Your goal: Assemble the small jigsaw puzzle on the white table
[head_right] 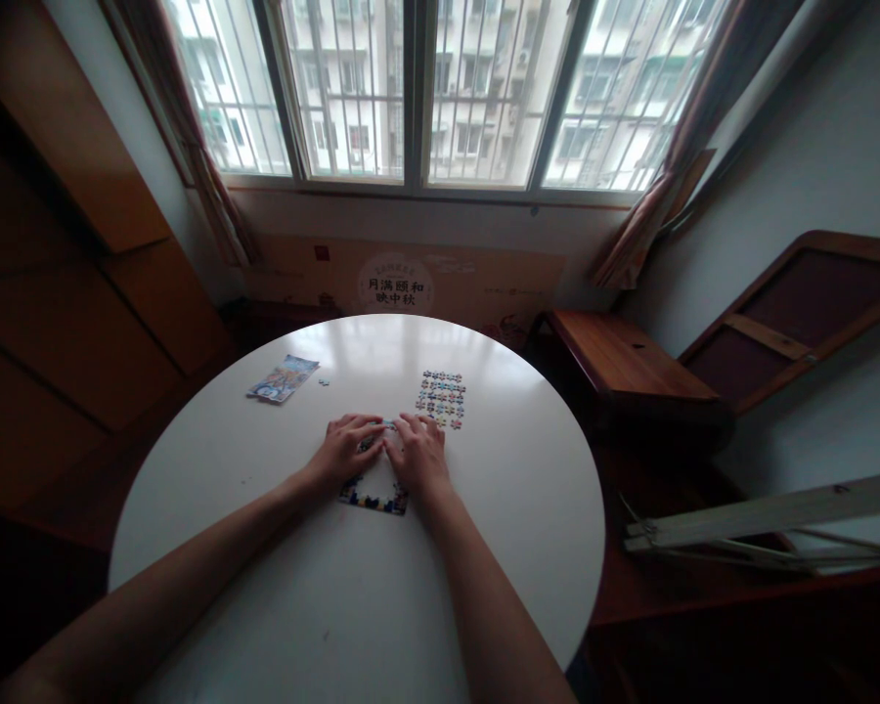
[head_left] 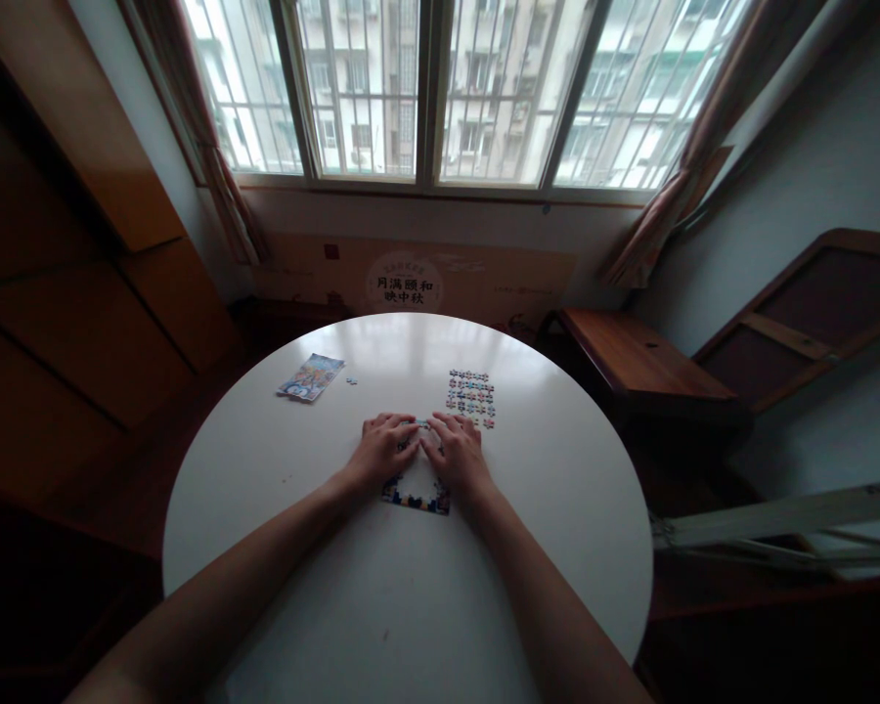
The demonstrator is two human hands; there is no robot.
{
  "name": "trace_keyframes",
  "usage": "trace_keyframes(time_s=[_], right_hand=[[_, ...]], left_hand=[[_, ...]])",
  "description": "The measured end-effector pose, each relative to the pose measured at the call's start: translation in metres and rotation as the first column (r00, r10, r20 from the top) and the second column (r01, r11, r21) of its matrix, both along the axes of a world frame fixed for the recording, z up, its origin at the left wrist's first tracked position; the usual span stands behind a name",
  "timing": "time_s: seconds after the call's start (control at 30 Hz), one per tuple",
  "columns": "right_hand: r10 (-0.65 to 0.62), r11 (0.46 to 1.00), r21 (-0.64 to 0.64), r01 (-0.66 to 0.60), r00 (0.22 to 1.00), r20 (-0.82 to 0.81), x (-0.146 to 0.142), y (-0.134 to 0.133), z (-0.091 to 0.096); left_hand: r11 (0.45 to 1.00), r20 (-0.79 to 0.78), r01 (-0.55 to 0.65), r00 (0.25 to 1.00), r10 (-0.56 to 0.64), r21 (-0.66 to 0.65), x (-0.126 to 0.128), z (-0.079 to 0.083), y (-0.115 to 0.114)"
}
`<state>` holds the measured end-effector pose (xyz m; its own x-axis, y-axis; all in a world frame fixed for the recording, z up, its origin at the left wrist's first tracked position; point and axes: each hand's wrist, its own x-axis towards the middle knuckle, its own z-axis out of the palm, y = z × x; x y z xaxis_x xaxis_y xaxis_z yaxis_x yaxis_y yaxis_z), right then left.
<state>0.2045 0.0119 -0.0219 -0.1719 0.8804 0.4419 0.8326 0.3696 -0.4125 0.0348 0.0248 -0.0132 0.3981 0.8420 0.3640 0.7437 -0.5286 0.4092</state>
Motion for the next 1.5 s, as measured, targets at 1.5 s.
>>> trace_keyframes(time_s=[1.5], right_hand=[[-0.19,0.982,-0.039,0.186,0.941,-0.28,0.003,-0.002,0.01]], left_hand=[[0.88,-0.131,-0.433,0.901,0.414,-0.194,-0.07,0.03,0.077]])
